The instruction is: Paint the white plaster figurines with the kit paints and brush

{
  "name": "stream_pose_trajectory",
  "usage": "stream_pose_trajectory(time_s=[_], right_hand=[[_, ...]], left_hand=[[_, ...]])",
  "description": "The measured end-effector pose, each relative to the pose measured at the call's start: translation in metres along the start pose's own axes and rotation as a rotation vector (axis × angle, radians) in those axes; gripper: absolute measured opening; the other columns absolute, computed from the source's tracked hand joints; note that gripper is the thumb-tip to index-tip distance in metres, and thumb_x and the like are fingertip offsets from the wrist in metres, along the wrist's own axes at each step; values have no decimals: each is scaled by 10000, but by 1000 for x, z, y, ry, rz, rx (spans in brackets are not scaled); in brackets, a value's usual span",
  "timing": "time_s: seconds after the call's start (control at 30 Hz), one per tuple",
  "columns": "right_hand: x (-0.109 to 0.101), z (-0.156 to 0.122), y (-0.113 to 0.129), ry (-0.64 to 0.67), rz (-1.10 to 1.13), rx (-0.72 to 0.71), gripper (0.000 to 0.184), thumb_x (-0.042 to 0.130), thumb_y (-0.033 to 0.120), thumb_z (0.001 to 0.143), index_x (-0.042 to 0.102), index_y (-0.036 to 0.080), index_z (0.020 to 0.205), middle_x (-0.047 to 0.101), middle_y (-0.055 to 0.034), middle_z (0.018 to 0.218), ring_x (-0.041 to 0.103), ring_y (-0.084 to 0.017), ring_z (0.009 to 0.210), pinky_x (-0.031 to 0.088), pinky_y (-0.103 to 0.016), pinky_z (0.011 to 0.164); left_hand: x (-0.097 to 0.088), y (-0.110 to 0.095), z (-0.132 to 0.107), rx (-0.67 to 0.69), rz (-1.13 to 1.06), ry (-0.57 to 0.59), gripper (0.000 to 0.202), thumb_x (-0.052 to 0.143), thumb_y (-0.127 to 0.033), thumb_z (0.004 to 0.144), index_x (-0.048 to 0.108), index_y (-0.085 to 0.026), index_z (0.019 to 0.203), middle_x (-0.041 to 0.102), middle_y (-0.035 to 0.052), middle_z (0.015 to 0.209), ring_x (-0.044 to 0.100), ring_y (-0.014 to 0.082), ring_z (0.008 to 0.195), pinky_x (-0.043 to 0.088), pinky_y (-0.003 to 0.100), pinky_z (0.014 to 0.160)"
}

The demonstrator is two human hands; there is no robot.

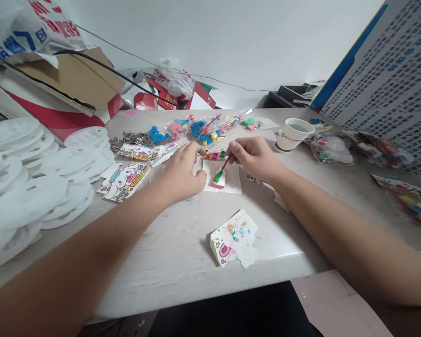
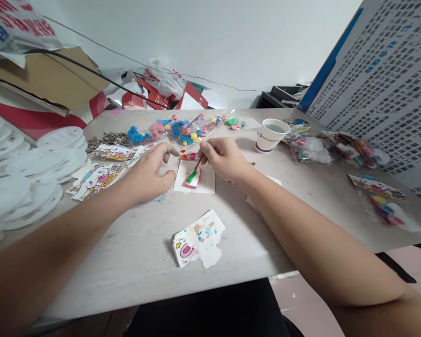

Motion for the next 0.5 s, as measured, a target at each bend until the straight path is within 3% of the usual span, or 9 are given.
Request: stream_pose_trajectory(time_s=[0.1, 0.2, 0.27, 0.37, 0.43, 0.5], right_hand=[[8, -1, 5, 89, -86, -55, 573, 445, 630, 947, 621, 145, 700, 613, -38, 618, 461, -107, 553, 338, -261, 539], [-4, 0, -1, -47, -175, -3, 562, 475, 617, 941, 628, 141, 684, 614, -41, 606, 452, -108, 545, 327, -264, 538], [-7, 0, 0, -71, -60, -11, 573, 472, 652, 925, 640, 141, 730, 640, -49, 644, 471, -107, 554, 345, -259, 538], [5, -3, 9, 69, 74, -100, 597, 463, 697, 903, 635, 145, 752, 625, -38, 647, 466, -100, 551, 333, -254, 517], [8, -4, 13, 108, -6, -136, 621, 458, 714, 893, 628, 145, 712, 594, -29, 611, 448, -98, 542, 314, -259, 512], [0, -3, 11, 19, -116, -127, 647, 445, 729, 886, 632, 143, 684, 575, -29, 580, 433, -99, 530, 310, -267, 513]], left_hand=[[3, -1, -1, 30, -44, 30, 297, 519, -142, 735, 585, -181, 1022, 560, 37, 905, 503, 164, 744, 419, 322, 696], [7, -1, -1, 46, -77, 68, 233, 508, -143, 743, 604, -190, 951, 561, 13, 818, 478, 137, 671, 389, 306, 650], [8, -1, -1, 54, -96, 78, 216, 508, -149, 749, 602, -192, 939, 561, 4, 784, 474, 130, 648, 372, 302, 623], [11, -2, -2, 69, -124, 105, 175, 506, -168, 767, 593, -199, 915, 561, -7, 744, 475, 126, 625, 349, 297, 586], [15, -1, -2, 67, -124, 123, 176, 513, -180, 768, 594, -202, 923, 567, -8, 744, 483, 125, 626, 348, 295, 581], [18, 0, -2, 61, -108, 135, 194, 534, -201, 765, 603, -204, 946, 577, -6, 759, 496, 128, 636, 357, 296, 586]])
Point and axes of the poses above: each hand's wrist, its own z-axis towards the middle knuckle, its own x-axis out of the palm, y = z × x, the point moved 8 cm from there along z, towards the middle knuckle
